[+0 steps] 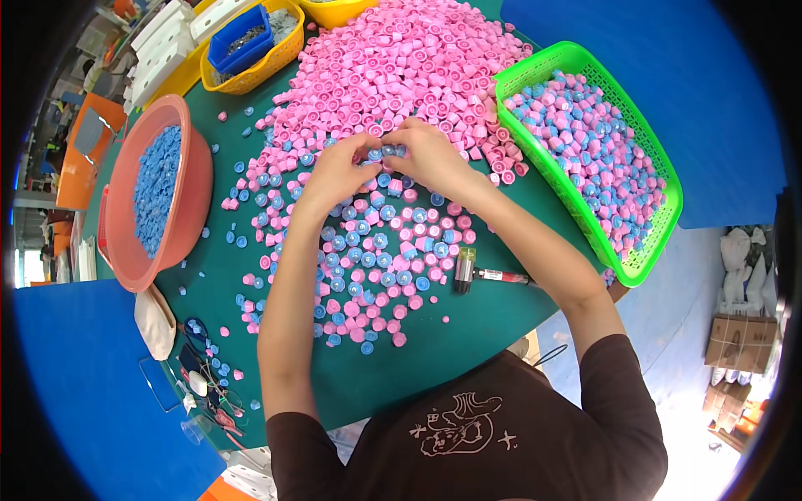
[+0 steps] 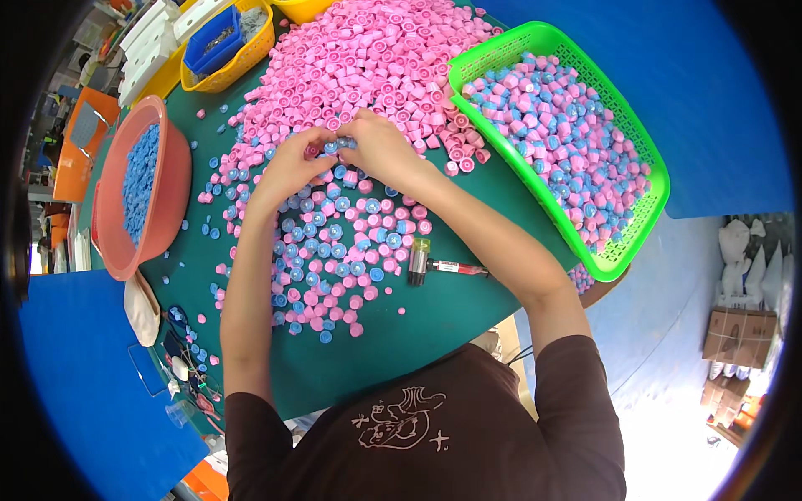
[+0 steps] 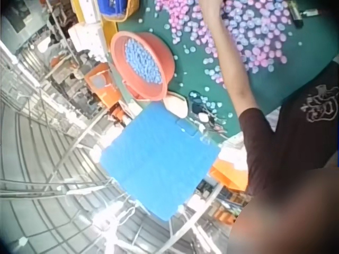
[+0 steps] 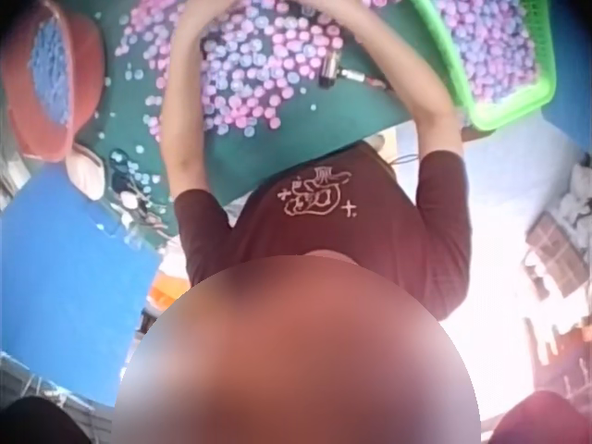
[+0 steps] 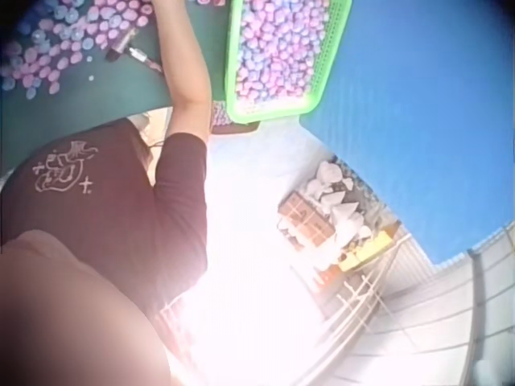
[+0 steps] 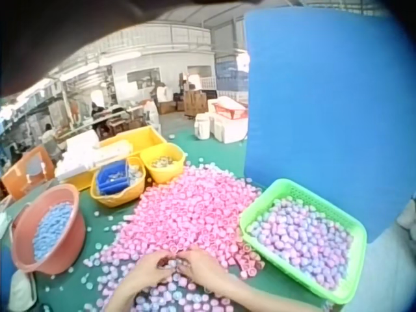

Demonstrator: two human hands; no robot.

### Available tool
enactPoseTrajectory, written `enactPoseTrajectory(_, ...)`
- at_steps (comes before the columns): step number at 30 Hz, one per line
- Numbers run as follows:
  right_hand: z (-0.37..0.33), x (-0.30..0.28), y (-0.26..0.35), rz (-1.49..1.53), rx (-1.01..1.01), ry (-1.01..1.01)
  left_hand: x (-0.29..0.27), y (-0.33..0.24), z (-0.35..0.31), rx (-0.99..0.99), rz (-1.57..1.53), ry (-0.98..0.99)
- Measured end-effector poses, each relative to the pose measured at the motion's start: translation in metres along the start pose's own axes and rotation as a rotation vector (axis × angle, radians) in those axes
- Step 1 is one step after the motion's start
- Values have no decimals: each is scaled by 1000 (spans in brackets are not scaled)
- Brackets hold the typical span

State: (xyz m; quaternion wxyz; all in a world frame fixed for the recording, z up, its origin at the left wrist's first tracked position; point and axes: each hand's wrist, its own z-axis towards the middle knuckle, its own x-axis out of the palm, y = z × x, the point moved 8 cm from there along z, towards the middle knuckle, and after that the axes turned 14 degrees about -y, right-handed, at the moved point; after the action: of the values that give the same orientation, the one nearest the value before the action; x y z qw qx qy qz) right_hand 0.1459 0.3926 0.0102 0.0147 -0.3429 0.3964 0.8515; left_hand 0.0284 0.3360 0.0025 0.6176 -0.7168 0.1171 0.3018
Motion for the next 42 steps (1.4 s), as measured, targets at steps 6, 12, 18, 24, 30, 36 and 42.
enactPoseTrajectory(6,0,-89,36,104,136,-208,1,-75,-13,-24,-527,71)
enactPoseTrajectory(12,-73,-305,-7,-170,438,-615,139,-242,-10,315,-827,185)
enactPoseTrajectory(18,-119,-343,-61,-501,660,-530,159,-233,-15,643,-503,-28)
enactPoseTrajectory(24,-73,-250,-6,-113,477,-439,-32,-84,-29,243,-18,-301)
enactPoseTrajectory(30,0,3,66,63,-164,303,-66,7,-85,79,393,-246)
enactPoseTrajectory(36,12,71,67,-64,-110,597,-51,10,-94,176,364,-449)
enactPoseTrajectory(42,3,83,63,56,-94,536,-41,9,-89,108,430,-469)
